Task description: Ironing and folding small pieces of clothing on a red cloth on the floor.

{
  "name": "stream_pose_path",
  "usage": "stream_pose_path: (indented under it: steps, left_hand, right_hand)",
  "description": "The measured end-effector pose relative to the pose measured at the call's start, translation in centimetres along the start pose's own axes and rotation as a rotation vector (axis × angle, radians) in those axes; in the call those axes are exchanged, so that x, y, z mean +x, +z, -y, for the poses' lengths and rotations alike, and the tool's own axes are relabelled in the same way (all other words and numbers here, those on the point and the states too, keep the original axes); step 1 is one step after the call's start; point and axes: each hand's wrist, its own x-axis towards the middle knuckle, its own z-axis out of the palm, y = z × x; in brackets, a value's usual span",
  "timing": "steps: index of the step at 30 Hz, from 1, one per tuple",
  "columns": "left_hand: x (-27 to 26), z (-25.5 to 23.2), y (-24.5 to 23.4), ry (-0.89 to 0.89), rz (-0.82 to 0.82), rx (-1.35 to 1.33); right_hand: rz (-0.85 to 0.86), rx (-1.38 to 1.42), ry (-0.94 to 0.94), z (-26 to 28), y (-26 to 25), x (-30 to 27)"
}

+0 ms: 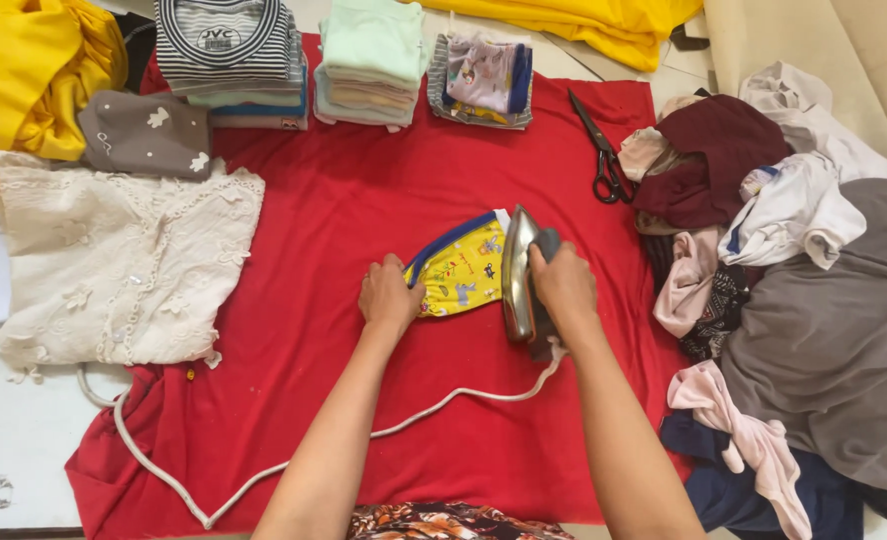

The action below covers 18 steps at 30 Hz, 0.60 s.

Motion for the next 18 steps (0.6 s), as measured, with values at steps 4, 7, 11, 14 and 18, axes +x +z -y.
stream_pose_path:
  steps: [4,7,11,14,18]
  left_hand:
    - [1.0,-0.8,-0.7,0.084,0.058,-0.05]
    - [2.2,-3.7,-2.2,0.099,0.078,-0.517]
    - [0.7,-10.1,-8.6,0.477,-0.166,-0.599]
    - [-0.6,-11.7,-11.1,0.726,-0.255,-0.406]
    - [0.0,-8.0,-7.8,1.202,-0.348,0.107]
  right_hand:
    - [0.041,0.063,0.096,-5.2,-1.5,-2.0]
    - [0.072,0.186,0.212,-7.1,-2.3,-3.6]
    - [0.047,0.2,0.22,-7.7,-2.7,-4.1]
    - [0.05,0.214,0.218,-7.7,-2.4,-3.9]
    - [0.037,0.196,0.204,-8.3,-1.9,-3.8]
